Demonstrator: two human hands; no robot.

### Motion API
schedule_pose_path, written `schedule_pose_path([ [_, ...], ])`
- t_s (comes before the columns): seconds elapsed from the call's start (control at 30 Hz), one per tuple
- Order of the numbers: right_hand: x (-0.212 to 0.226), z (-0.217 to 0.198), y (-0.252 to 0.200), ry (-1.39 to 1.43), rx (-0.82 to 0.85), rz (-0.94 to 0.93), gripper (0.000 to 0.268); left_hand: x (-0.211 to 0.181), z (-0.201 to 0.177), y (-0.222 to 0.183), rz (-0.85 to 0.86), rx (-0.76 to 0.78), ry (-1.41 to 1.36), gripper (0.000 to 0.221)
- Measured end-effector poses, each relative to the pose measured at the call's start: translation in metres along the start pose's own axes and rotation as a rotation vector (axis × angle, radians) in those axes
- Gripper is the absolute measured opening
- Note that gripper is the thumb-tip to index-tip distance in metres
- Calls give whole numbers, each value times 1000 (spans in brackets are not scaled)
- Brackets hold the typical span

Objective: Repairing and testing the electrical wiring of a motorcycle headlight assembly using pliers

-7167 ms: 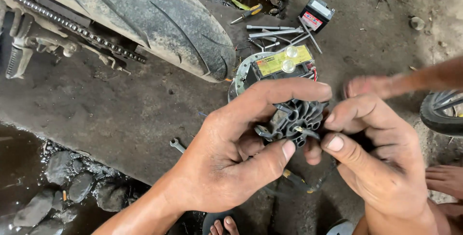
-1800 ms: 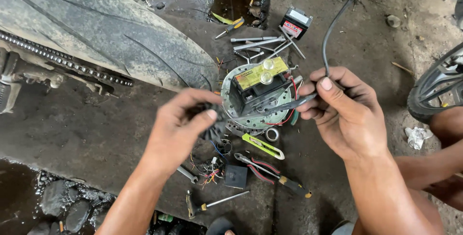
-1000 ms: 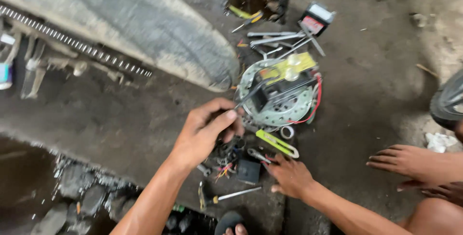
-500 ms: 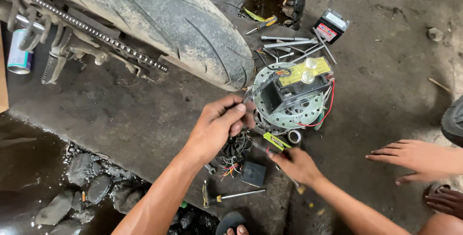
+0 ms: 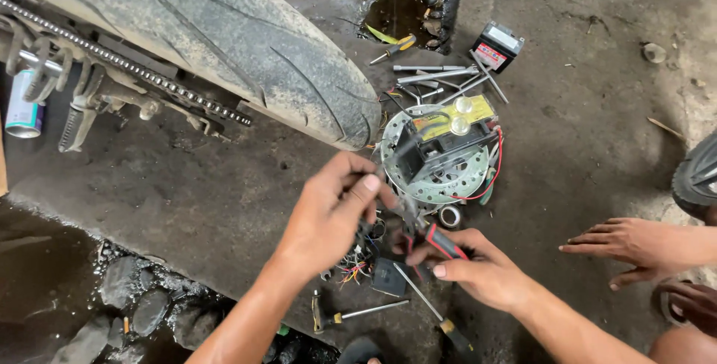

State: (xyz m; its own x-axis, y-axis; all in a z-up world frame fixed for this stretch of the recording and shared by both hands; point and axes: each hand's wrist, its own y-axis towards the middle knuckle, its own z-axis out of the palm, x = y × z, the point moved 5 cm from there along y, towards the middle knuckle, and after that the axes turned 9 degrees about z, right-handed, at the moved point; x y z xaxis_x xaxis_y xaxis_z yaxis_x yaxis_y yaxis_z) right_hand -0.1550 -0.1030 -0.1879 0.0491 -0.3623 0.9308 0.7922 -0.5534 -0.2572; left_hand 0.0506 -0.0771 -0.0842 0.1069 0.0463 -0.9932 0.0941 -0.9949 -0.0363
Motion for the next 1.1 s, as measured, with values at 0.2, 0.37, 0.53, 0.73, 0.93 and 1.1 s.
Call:
schedule_pose_path([
  [0.2, 38, 4, -11, -458, -227, -229, 48, -27, 16, -9, 202, 11, 281, 7],
  [0.37, 66, 18, -15, -658, -356, -358, 43, -33, 19, -13, 271, -3, 342, 10],
  [0.53, 71, 20, -18, -729, -445, -409, 43, -30, 26, -14, 318, 7, 360, 14],
  [0.73, 76, 23, -16, -755, -382, -401, 36, -27, 24, -14, 202, 1, 368, 15],
  [0.93, 69, 23, -10, -591, -238, -335, 38, -27, 21, -16, 146, 20, 273, 19],
  [1.1, 69, 15, -12, -738, -384, -428, 14, -27, 25, -18, 221, 52, 401, 20],
])
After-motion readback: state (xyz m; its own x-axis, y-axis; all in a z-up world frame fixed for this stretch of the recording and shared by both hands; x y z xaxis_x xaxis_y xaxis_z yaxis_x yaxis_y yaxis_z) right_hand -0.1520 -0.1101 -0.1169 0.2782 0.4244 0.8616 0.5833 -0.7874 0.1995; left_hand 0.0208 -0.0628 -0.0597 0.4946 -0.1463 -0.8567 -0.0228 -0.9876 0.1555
